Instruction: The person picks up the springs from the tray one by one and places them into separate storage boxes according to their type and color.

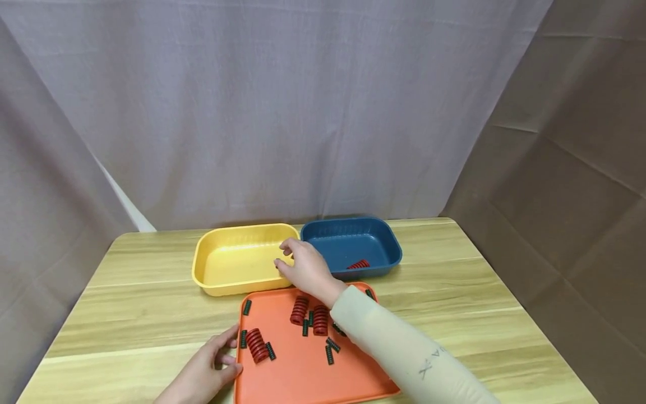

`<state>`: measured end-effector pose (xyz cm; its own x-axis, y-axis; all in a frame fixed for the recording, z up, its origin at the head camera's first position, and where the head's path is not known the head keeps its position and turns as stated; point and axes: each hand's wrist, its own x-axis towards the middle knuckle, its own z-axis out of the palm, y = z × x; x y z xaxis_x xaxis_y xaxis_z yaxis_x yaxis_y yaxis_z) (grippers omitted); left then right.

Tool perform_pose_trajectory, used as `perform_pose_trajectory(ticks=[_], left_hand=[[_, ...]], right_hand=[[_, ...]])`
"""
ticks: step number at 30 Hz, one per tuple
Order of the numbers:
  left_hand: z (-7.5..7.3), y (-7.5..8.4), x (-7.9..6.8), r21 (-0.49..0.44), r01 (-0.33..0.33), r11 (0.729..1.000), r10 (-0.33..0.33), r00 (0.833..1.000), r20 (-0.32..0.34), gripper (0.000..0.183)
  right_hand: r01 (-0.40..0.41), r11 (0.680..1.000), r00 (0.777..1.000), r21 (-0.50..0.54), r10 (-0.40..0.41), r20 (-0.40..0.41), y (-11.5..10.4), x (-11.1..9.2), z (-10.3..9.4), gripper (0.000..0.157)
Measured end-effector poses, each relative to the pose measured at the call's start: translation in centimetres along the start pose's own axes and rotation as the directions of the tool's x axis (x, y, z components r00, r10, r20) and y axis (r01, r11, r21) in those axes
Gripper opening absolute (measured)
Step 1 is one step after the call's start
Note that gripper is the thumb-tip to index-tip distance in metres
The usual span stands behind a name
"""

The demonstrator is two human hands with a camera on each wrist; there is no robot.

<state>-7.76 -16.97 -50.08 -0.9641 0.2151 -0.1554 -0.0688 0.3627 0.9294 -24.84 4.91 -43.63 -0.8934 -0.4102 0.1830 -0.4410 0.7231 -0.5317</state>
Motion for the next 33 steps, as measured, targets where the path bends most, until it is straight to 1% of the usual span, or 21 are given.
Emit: perform_pose_trajectory(ticks=[3, 9, 13, 17, 20, 25, 29, 33], left_hand=[[0.1, 0.1, 0.0, -0.011, 0.004, 1.0, -0.004, 1.0, -0.002, 0.08], [0.0, 0.2, -0.1, -0.012, 0.014, 1.0, -0.014, 1.0, 0.002, 0.08], [0.0, 0.2, -0.1, -0.009, 0.005, 1.0, -0.005, 1.0, 0.009, 0.08], [0.0, 0.3, -0.1, -0.001, -0.006, 1.0, 0.006, 1.0, 0.011, 0.079], [0.0, 0.2, -0.1, -0.006, -0.009, 1.0, 0.009, 1.0, 0.016, 0.079], [-0.1, 0.2, 0.2, -0.019, 0.027, 0.999, -0.027, 0.999, 0.036, 0.08], [-0.1, 0.2, 0.3, -0.019, 0.04, 0.999, -0.039, 0.999, 0.038, 0.081], [-0.2, 0.2, 0.2, -0.018, 0.04, 0.999, -0.039, 0.999, 0.029, 0.081]], right_hand=[[-0.006, 1.0, 1.0, 0.003, 0.006, 0.006, 0.2, -0.3, -0.2, 0.037], [0.011, 1.0, 1.0, -0.004, -0.011, 0.007, 0.6, -0.9, -0.9, 0.034], [0.026, 1.0, 1.0, 0.004, -0.026, 0.006, 1.2, -1.6, -1.9, 0.036], [0.041, 0.999, 0.999, 0.025, -0.041, 0.004, 2.2, -2.6, -3.3, 0.038], [0.047, 0.998, 0.999, 0.036, -0.047, -0.007, 3.3, -3.7, -4.4, 0.037], [0.063, 0.997, 0.998, 0.047, -0.063, -0.011, 5.7, -6.1, -6.0, 0.036], [0.086, 0.994, 0.996, 0.067, -0.089, 0.029, 8.0, -8.0, -7.3, 0.042], [0.06, 0.993, 0.993, 0.106, -0.071, 0.098, 10.2, -9.7, -8.3, 0.048]])
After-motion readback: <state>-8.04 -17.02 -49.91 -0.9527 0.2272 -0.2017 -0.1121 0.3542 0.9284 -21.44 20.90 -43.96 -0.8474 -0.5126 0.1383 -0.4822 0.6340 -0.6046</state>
